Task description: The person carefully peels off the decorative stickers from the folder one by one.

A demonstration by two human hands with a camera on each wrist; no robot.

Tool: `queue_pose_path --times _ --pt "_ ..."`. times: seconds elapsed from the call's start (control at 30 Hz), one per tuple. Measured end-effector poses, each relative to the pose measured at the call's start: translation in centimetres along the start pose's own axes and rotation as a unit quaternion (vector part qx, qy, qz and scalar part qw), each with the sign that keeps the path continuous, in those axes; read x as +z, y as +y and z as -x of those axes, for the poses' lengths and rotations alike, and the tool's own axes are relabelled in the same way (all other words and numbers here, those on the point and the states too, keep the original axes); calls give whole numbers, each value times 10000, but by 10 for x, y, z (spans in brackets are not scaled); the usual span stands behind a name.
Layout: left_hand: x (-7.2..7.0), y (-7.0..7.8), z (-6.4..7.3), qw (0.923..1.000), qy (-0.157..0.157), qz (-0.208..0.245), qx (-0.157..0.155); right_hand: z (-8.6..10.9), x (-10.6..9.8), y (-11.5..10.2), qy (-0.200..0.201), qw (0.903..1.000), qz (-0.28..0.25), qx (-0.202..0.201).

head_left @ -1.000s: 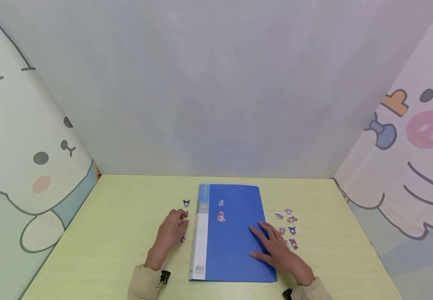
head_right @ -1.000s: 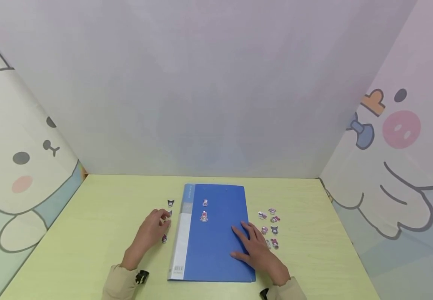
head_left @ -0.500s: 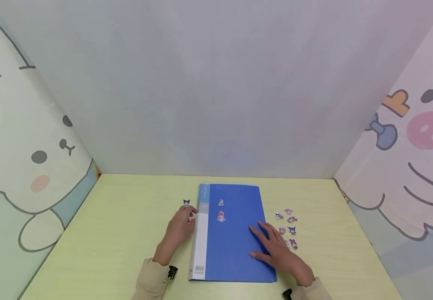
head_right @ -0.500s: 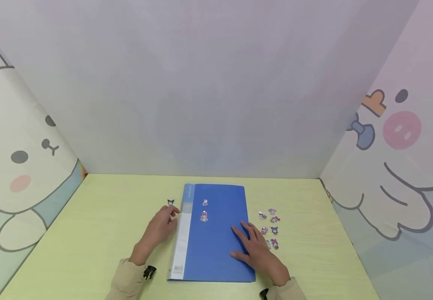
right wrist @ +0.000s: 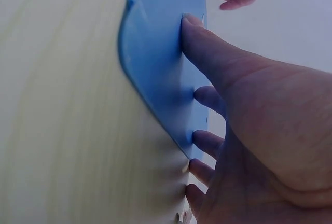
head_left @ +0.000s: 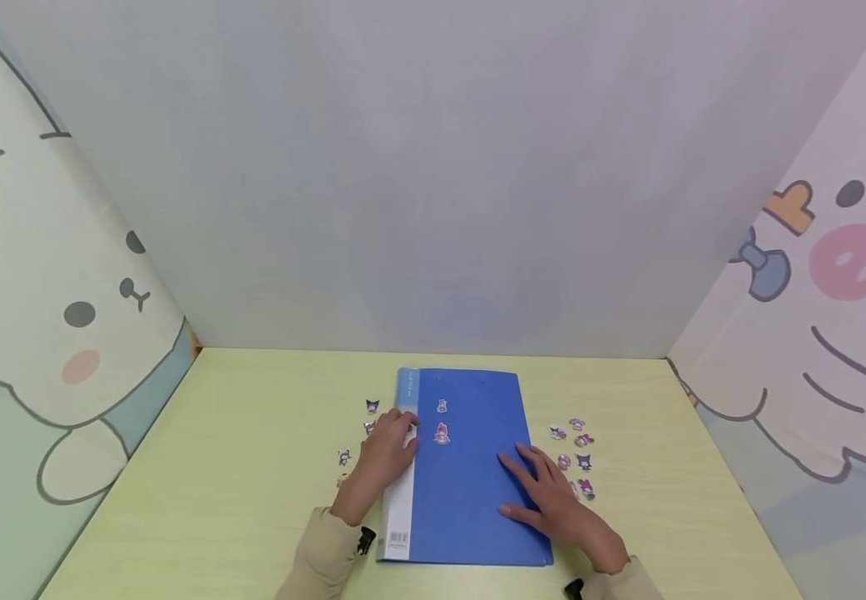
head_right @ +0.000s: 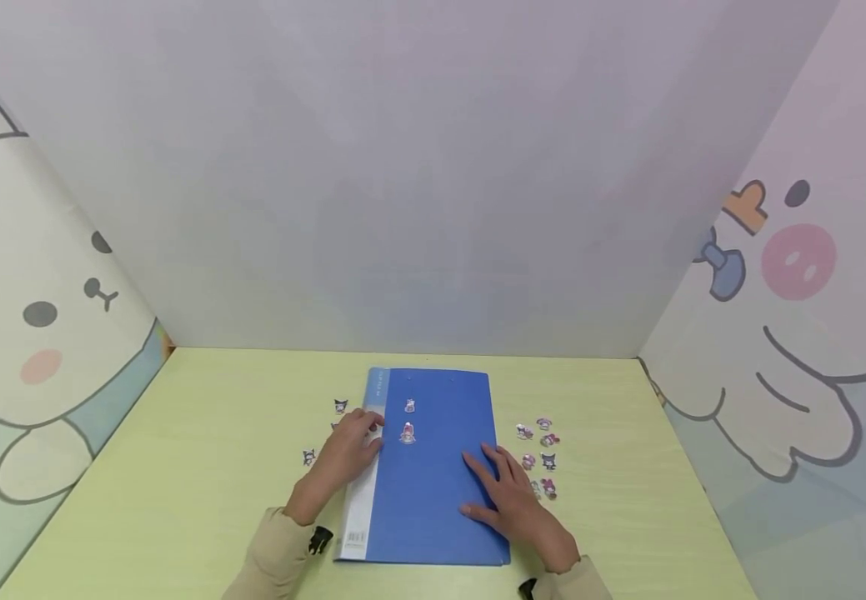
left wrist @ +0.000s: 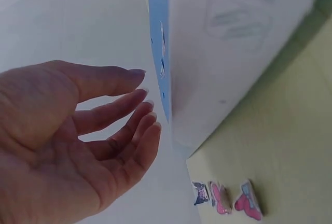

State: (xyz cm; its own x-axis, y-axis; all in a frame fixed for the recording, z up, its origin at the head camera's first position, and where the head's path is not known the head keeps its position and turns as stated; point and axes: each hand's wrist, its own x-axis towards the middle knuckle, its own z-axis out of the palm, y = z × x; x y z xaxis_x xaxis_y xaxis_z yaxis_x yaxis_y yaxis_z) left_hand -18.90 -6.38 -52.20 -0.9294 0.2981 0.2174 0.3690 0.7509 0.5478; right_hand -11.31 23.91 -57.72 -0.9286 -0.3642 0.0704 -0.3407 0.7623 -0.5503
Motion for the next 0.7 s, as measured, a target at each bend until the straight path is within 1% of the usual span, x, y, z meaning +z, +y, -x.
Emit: queue_pose_path --times 0.2,0.3,0.57,0.7 --pt "4 9 -2 9994 -88 -156 295 1 4 1 235 9994 46 -239" --pt "6 12 -3 9988 -209 -212 386 2 5 2 293 9991 26 -293" --pt "11 18 -5 9965 -487 -449 514 3 4 4 186 9997 67 -123" --pt "10 23 -5 9940 -734 -510 630 3 4 7 154 9998 68 -109"
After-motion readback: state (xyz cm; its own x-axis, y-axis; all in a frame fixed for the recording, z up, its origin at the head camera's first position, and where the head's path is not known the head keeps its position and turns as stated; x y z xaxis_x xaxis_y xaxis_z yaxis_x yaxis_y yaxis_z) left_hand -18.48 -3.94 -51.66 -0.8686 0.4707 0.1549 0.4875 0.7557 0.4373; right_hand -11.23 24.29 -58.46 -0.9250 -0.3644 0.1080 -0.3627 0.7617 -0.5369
